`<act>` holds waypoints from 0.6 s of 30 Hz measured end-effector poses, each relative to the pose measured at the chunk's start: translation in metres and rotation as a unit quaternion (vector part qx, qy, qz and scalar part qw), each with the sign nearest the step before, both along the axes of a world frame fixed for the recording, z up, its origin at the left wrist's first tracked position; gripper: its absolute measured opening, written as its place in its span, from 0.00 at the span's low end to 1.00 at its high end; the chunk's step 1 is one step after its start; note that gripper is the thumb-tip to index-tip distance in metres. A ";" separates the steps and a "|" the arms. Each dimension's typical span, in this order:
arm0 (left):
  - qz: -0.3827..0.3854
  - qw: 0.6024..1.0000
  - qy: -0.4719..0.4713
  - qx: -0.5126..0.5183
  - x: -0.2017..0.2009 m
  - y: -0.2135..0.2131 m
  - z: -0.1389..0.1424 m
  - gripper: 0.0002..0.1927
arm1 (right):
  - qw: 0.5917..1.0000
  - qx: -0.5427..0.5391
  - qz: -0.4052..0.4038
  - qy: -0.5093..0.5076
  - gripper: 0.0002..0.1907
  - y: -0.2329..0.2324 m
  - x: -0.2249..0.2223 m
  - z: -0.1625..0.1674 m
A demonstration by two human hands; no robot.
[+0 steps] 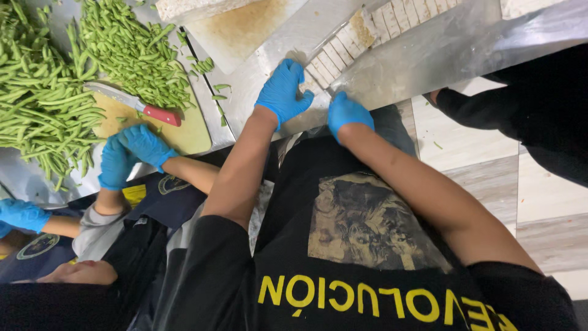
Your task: The person cuts long white vegetable sticks into small cubes using a knife on a metal table. Another person chops green beans nearby. The cubed pieces are placed into a green basket.
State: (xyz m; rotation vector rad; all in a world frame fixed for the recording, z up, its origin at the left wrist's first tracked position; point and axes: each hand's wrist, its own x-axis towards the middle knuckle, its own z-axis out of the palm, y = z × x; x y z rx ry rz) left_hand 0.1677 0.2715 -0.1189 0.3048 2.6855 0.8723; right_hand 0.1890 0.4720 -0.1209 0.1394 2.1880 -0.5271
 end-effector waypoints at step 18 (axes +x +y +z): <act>0.174 0.969 -0.131 0.116 0.003 -0.010 -0.022 0.19 | 0.996 0.005 0.073 0.045 0.21 0.005 0.010 0.015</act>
